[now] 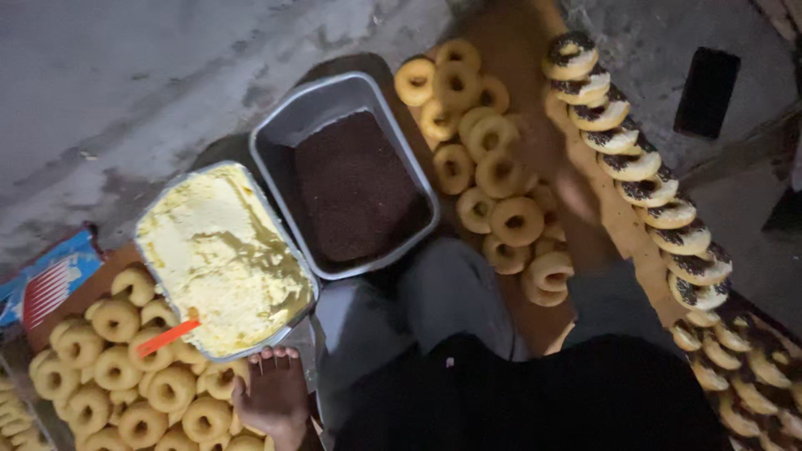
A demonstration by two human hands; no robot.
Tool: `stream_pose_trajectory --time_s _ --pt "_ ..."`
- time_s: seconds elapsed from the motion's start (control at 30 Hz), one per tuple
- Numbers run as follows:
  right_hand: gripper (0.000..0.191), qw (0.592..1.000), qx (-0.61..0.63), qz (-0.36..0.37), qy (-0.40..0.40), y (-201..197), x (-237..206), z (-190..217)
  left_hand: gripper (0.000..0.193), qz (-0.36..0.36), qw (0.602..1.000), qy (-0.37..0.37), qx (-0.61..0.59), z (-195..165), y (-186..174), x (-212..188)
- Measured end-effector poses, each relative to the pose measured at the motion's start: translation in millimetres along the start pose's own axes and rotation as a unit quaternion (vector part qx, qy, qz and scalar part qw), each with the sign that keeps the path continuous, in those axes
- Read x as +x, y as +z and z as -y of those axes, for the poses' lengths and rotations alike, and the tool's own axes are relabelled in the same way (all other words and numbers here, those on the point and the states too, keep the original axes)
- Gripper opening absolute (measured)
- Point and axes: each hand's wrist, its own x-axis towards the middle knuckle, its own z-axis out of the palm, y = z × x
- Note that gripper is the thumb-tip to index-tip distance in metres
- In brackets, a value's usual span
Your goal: The person repeatedly picks up plain doughnuts, dips them into a white creamy substance, then into a dark granular topping, and places them on a tray. The process is repeated for multiple doughnuts.
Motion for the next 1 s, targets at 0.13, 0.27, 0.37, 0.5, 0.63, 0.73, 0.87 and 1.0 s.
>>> stream_pose_trajectory --time_s 0.13,0.27,0.37,0.5,0.63,0.73,0.87,1.0 --pt "0.104 0.989 -0.046 -0.139 0.017 -35 39 2 0.046 0.018 0.999 0.050 0.001 -31 -39 -5" --pt "0.100 0.965 -0.127 -0.222 0.054 -61 83 -9 0.042 -0.037 0.994 0.098 -0.009 -57 -81 -12" --pt "0.122 0.964 -0.213 -0.121 0.103 -68 122 -14 0.046 -0.157 0.979 0.122 0.037 -66 -96 -17" --pt "0.119 0.947 -0.264 0.022 0.181 -63 150 -20 0.046 -0.140 0.981 0.121 0.064 -69 -87 -20" --pt "0.107 0.956 -0.254 0.022 0.146 -57 154 -36 0.045 -0.126 0.985 0.093 0.073 -65 -66 -15" --pt "0.099 0.968 -0.227 0.019 0.102 -58 149 -44 0.045 -0.116 0.987 0.080 0.075 -56 -48 -12" --pt "0.088 0.987 -0.145 -0.061 -0.001 -50 111 -33 0.044 -0.177 0.978 0.081 0.072 -44 -21 -14" --pt "0.077 0.999 0.023 -0.001 -0.041 -16 11 -4 0.045 -0.196 0.975 0.095 0.037 -40 2 -17"
